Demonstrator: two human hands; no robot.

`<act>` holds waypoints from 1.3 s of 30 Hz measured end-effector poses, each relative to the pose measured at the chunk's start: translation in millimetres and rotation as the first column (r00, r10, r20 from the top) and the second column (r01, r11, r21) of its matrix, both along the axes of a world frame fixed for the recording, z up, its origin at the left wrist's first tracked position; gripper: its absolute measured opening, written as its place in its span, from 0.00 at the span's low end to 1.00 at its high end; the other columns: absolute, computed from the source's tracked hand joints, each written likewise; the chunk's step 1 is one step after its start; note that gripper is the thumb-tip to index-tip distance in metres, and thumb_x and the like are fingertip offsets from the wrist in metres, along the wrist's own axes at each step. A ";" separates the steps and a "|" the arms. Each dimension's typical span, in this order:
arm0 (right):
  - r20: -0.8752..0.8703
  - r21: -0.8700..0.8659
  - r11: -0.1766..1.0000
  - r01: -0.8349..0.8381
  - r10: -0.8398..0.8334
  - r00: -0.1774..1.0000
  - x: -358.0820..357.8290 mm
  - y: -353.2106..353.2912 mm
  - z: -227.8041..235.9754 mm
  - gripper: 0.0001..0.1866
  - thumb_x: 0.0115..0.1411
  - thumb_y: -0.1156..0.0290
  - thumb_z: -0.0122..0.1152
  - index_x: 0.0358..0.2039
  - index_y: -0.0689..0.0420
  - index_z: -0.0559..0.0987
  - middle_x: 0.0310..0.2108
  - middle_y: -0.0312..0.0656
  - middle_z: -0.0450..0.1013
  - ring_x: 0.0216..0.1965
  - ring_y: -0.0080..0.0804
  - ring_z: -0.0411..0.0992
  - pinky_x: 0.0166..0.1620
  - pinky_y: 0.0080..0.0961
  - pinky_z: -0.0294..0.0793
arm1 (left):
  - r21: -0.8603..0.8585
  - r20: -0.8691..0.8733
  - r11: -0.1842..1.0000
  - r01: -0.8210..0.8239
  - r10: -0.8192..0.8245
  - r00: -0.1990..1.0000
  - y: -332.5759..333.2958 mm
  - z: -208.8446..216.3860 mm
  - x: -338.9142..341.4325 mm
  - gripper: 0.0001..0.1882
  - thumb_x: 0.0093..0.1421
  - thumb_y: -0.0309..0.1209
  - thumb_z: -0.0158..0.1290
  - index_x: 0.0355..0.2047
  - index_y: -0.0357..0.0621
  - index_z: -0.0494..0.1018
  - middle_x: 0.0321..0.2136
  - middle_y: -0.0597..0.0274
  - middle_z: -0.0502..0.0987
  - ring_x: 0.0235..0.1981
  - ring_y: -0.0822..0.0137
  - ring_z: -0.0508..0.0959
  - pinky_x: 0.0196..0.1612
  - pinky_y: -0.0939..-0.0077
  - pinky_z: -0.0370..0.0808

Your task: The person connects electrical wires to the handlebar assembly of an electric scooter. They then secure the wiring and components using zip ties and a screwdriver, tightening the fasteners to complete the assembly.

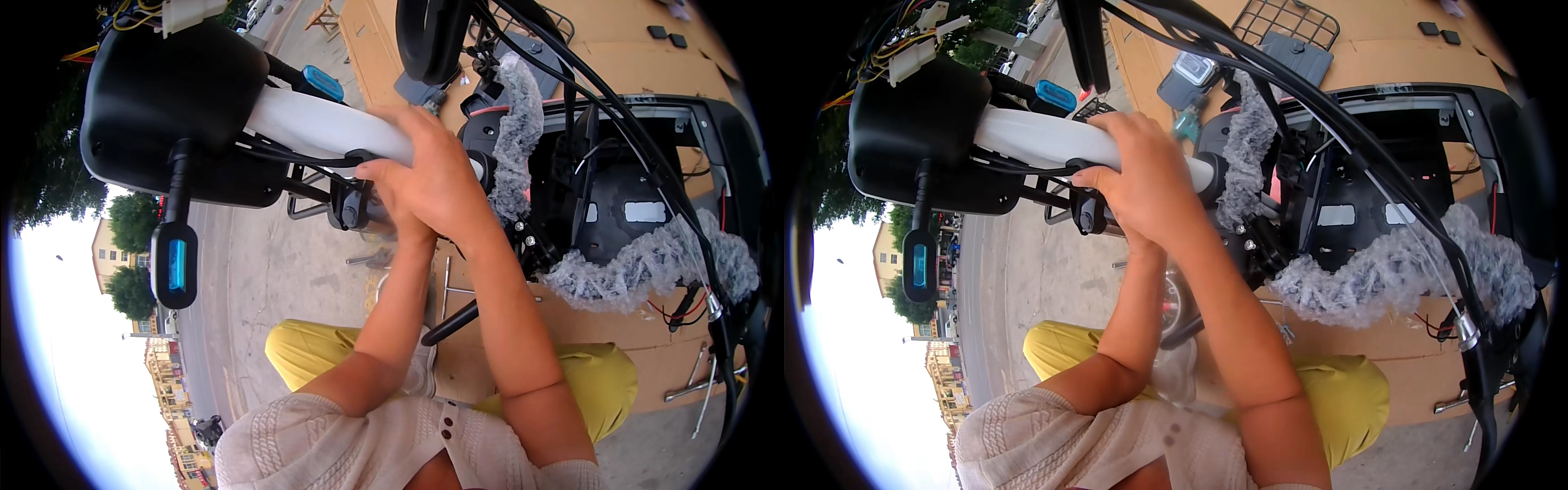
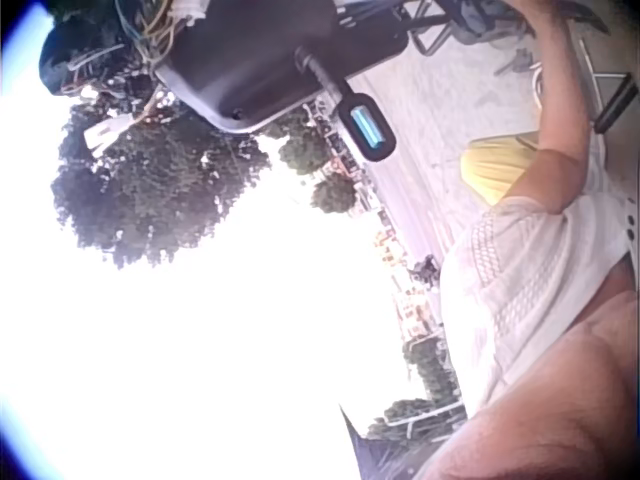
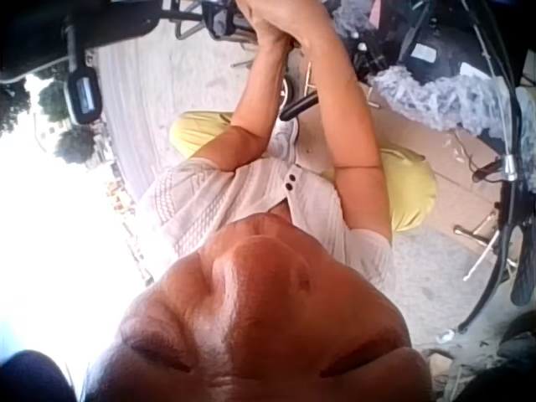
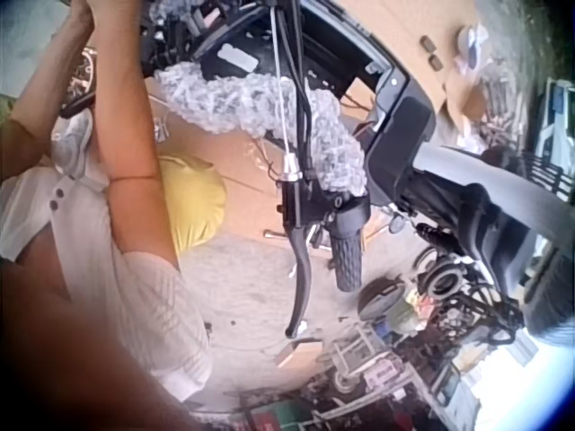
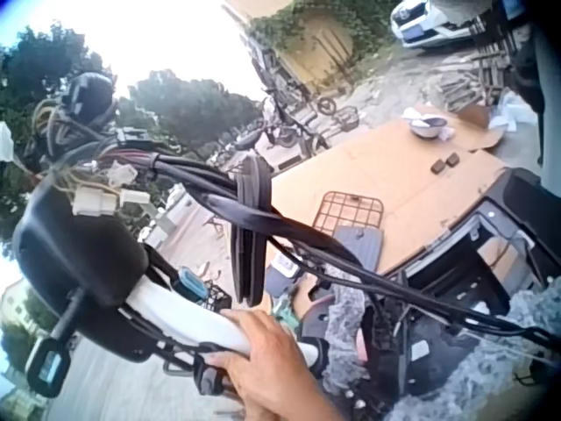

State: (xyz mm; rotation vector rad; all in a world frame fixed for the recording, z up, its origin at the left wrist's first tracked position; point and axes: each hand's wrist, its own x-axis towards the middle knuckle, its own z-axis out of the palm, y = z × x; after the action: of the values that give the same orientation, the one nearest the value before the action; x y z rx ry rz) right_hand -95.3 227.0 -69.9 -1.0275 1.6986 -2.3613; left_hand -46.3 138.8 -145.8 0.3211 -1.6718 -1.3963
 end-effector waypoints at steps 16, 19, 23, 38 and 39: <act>0.095 -0.060 0.998 0.033 -0.027 0.995 6.1 -5.3 -2.9 0.26 0.44 0.69 0.71 0.46 0.63 0.79 0.42 0.51 0.76 0.43 0.49 0.75 0.48 0.33 0.72 | -0.093 -0.029 0.996 -0.006 0.003 1.000 4.7 -2.7 -4.2 0.26 0.72 0.47 0.38 0.57 0.36 0.60 0.51 0.50 0.69 0.50 0.59 0.72 0.53 0.65 0.69; 0.064 -0.025 1.000 -0.003 0.005 0.998 3.0 -4.6 -4.3 0.26 0.47 0.70 0.69 0.49 0.63 0.78 0.42 0.50 0.78 0.43 0.39 0.76 0.50 0.29 0.72 | -0.110 -0.026 0.994 0.008 -0.011 1.000 1.2 -3.3 -6.1 0.26 0.72 0.47 0.38 0.57 0.36 0.60 0.51 0.50 0.69 0.50 0.59 0.72 0.53 0.65 0.69; -0.031 0.006 1.000 -0.027 0.028 0.999 -1.7 -4.0 -7.4 0.26 0.52 0.69 0.66 0.53 0.62 0.76 0.44 0.48 0.79 0.44 0.29 0.75 0.52 0.26 0.70 | -0.027 -0.081 0.995 0.097 -0.099 0.992 -0.1 5.9 -3.7 0.25 0.72 0.47 0.37 0.57 0.37 0.59 0.51 0.50 0.69 0.49 0.60 0.73 0.51 0.66 0.70; -0.145 -0.052 0.964 0.262 -0.267 0.953 0.0 -22.8 -21.0 0.31 0.42 0.54 0.72 0.43 0.63 0.81 0.39 0.56 0.77 0.42 0.50 0.77 0.48 0.34 0.74 | 0.024 -0.160 0.911 0.413 -0.404 0.901 -50.1 -20.4 -27.5 0.26 0.70 0.44 0.42 0.61 0.41 0.57 0.54 0.54 0.66 0.56 0.61 0.67 0.59 0.68 0.63; -0.177 -0.045 0.942 0.333 -0.336 0.925 -0.3 -26.9 -22.8 0.32 0.40 0.53 0.73 0.42 0.63 0.81 0.40 0.56 0.77 0.43 0.51 0.76 0.49 0.35 0.74 | 0.127 -0.266 0.799 0.589 -0.544 0.796 -59.4 -25.2 -29.2 0.25 0.70 0.44 0.42 0.61 0.42 0.57 0.54 0.55 0.66 0.56 0.62 0.67 0.59 0.68 0.63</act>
State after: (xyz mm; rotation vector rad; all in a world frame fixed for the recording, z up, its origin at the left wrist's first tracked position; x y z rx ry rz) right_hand -95.6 200.1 -92.7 -1.0594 2.0760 -2.5488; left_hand -75.5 79.4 -171.0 -0.2536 -1.5010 -1.9791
